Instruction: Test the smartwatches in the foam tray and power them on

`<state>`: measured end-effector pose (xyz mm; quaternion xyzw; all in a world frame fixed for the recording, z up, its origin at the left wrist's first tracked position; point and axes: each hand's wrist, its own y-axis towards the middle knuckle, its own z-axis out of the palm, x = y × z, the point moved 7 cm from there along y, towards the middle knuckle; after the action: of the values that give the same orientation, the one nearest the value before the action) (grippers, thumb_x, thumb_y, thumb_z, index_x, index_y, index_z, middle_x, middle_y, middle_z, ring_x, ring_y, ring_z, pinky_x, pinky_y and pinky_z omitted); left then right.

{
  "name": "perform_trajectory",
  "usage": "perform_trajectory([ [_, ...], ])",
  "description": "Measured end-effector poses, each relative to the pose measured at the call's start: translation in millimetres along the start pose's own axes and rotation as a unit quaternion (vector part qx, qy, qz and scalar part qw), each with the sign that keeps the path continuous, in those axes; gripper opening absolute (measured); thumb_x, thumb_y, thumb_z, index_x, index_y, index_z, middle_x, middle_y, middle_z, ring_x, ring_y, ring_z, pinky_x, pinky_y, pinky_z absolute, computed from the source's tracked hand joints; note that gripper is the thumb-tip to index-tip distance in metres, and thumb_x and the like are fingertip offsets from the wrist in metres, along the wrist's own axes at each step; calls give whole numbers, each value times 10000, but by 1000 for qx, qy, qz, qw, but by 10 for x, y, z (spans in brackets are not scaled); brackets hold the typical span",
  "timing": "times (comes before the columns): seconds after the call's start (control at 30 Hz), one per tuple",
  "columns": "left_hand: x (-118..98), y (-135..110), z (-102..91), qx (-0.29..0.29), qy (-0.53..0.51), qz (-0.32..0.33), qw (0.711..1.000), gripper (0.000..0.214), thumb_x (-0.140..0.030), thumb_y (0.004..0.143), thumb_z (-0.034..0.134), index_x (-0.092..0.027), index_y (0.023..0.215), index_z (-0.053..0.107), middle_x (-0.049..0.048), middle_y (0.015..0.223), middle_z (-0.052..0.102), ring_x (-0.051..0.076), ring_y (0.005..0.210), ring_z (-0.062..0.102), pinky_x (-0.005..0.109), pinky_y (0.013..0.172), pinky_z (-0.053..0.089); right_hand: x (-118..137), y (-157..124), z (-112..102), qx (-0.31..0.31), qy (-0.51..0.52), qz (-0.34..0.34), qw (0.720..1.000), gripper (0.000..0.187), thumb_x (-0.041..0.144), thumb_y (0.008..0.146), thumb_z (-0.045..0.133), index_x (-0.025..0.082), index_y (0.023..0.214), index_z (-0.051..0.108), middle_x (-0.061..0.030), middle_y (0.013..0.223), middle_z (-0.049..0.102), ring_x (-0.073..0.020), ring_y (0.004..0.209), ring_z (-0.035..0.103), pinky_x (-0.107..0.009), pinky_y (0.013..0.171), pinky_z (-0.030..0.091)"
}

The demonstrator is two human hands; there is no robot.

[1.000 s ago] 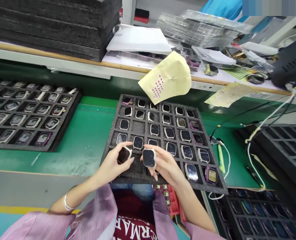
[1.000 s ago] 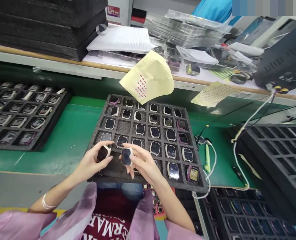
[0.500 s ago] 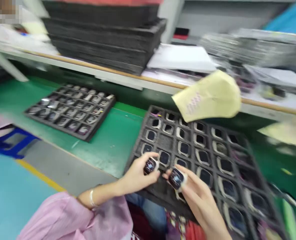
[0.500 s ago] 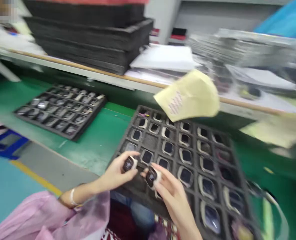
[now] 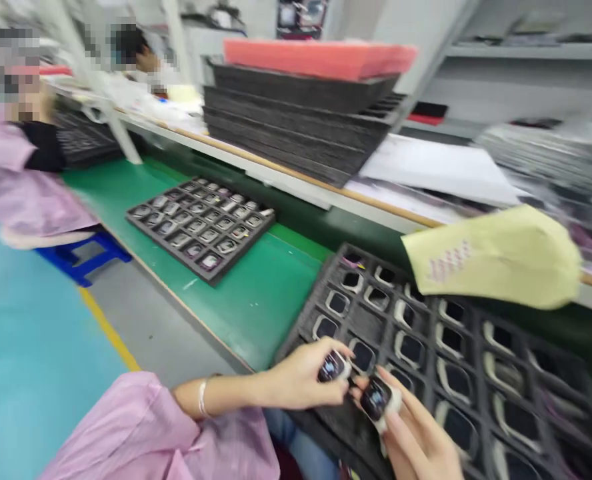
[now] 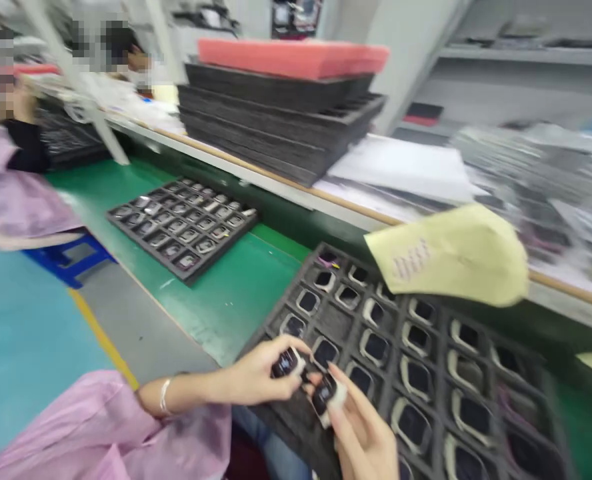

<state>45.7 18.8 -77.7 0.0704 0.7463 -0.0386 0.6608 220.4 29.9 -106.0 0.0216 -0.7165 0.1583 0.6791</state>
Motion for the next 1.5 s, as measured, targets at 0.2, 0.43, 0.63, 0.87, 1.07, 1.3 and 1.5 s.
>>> perform_trajectory([
  [0.2, -58, -77, 9, 31, 16, -20, 999, 316, -153, 806, 545, -178, 1121, 551, 7, 892, 615, 148, 791, 583, 247, 754, 480, 193, -63, 161, 26, 135, 5, 990, 401, 326, 760, 775, 246, 1146, 703, -105, 1028, 756, -261, 904, 728, -409, 905, 542],
  [0.43, -6, -93, 76, 29, 18, -26, 999, 331, -166, 841, 542, -177, 1171, 519, -4, 846, 579, 132, 717, 540, 231, 683, 453, 233, -122, 157, 37, 154, -11, 987, 390, 301, 772, 772, 236, 1150, 700, -95, 1033, 754, -256, 968, 712, -407, 920, 528],
  [0.63, -50, -120, 65, 27, 16, 1, 1000, 363, -163, 851, 564, -217, 1207, 516, -25, 816, 546, 115, 678, 512, 212, 645, 435, 277, -182, 153, 65, 174, -24, 982, 378, 300, 781, 768, 248, 1149, 701, -89, 1041, 754, -250, 954, 721, -385, 884, 547],
  [0.87, 26, -103, 95, 25, -52, -46, 997, 522, -190, 847, 610, -241, 1334, 428, -33, 798, 518, 109, 653, 505, 216, 618, 458, 255, -146, 161, 89, 170, -20, 981, 450, 361, 814, 732, 229, 1235, 642, -118, 1095, 738, -265, 965, 718, -451, 926, 533],
  [1.07, 141, -99, 109, 22, -106, -88, 990, 576, -211, 836, 633, -240, 1362, 400, -17, 840, 520, 100, 624, 490, 204, 552, 452, 242, -121, 152, 91, 183, -7, 979, 424, 334, 856, 691, 241, 1263, 616, -126, 1167, 711, -275, 1014, 707, -492, 996, 479],
  [1.3, 119, -110, 67, 3, -49, -87, 995, 496, -217, 836, 626, -238, 1302, 459, -19, 833, 535, 117, 664, 493, 215, 577, 423, 207, -132, 146, 90, 200, -3, 976, 402, 312, 845, 704, 249, 1237, 640, -116, 1138, 724, -270, 993, 716, -478, 984, 491],
  [1.5, 31, -92, 52, 7, 12, -58, 998, 309, -159, 847, 549, -206, 1153, 544, -41, 741, 501, 113, 650, 484, 215, 624, 420, 169, -144, 116, 72, 179, -14, 981, 411, 321, 782, 764, 229, 1175, 684, -109, 1046, 751, -269, 923, 732, -448, 899, 547],
])
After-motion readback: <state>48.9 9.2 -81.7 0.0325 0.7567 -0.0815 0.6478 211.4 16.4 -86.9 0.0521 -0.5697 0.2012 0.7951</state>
